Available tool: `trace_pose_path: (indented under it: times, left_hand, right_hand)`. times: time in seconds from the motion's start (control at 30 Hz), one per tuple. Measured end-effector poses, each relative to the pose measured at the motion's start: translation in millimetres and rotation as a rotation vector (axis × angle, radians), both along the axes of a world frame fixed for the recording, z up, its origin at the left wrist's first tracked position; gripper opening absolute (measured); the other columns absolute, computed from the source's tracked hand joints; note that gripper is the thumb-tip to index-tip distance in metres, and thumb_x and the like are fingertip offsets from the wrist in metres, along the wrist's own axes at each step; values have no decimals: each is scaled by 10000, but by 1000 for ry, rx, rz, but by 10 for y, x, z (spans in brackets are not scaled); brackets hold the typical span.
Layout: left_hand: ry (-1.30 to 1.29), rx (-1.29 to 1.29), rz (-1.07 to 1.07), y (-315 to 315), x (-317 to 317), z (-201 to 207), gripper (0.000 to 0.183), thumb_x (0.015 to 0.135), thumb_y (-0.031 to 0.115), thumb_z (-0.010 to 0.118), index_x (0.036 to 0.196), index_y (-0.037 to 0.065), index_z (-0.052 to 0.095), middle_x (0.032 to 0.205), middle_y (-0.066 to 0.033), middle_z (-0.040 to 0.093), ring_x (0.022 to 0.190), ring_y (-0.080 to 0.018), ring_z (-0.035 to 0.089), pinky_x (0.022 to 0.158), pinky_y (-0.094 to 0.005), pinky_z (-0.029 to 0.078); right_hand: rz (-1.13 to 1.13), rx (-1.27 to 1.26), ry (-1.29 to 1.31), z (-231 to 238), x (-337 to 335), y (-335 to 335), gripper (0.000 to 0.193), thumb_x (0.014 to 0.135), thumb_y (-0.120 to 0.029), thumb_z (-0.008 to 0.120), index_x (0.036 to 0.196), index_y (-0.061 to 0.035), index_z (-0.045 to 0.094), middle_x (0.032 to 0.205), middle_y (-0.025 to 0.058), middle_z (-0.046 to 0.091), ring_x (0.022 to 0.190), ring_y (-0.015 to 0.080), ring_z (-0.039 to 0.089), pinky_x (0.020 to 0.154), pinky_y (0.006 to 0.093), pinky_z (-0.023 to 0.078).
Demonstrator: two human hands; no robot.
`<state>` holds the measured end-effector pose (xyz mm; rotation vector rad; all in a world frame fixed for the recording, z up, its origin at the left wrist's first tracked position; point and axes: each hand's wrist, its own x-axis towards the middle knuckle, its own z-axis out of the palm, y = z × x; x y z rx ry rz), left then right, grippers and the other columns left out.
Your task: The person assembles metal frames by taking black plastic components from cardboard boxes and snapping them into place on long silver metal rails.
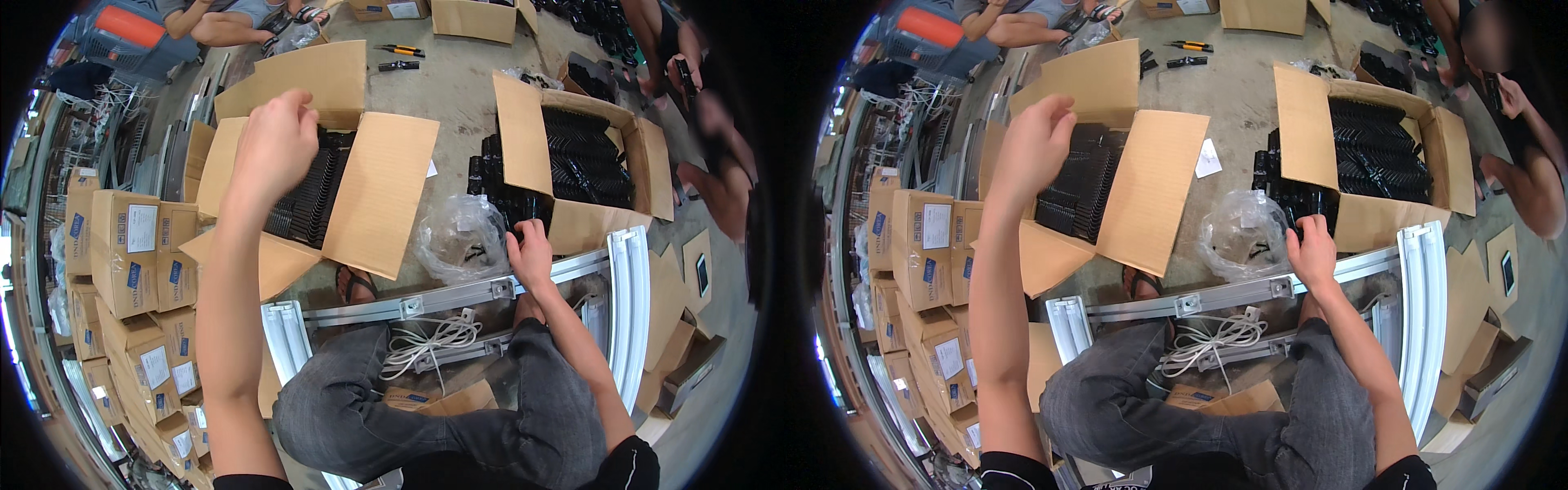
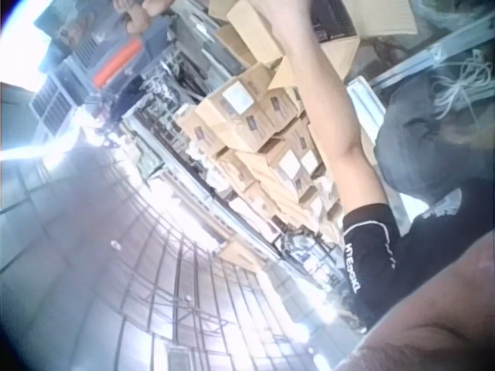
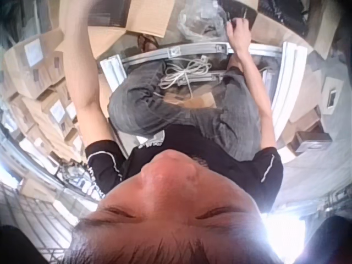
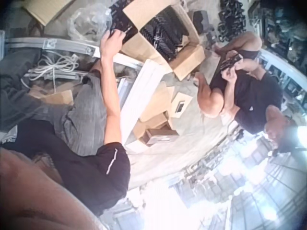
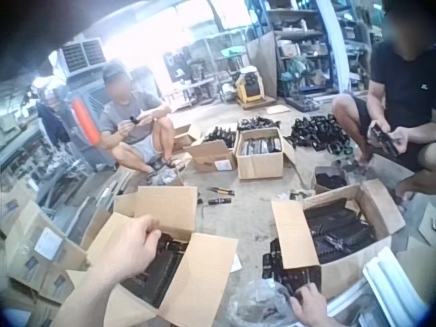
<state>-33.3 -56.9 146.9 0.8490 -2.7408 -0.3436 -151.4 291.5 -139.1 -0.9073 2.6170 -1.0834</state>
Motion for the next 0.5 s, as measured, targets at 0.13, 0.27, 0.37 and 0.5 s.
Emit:
trace_pose_path:
  times: [0.13,0.27,0.37,0.5]
  left_hand:
    - [-261,-91,-48,-888,15,-567,276,893,97,555,1106,-13,693,1086,-245,693,1047,-397,662,933,-447,512]
    - [-545,3,-37,-965,78,-1127,402,841,44,559,1229,-14,646,1247,-243,642,1211,-377,588,1052,-426,454]
    - [-560,6,-50,-1059,157,-1489,534,821,46,569,1354,58,575,1397,-175,566,1268,-319,558,1075,-419,457]
    - [-597,-46,-116,-1017,103,-1741,580,825,48,580,1402,73,527,1426,-153,533,1299,-313,529,1079,-424,456]
  right_hand:
    - [-6,-4,-43,41,37,-95,191,887,-209,678,943,-37,616,980,156,603,840,392,632,731,482,504]
    - [28,-93,9,-5,35,-59,153,885,-159,684,857,-20,627,817,139,593,735,336,615,659,430,485]
    - [60,-84,1,-20,87,-103,166,891,-168,675,829,-18,635,818,143,605,726,345,619,660,432,487]
    - [73,-35,10,42,49,-50,197,897,-188,669,809,-14,640,819,152,617,730,358,625,664,438,488]
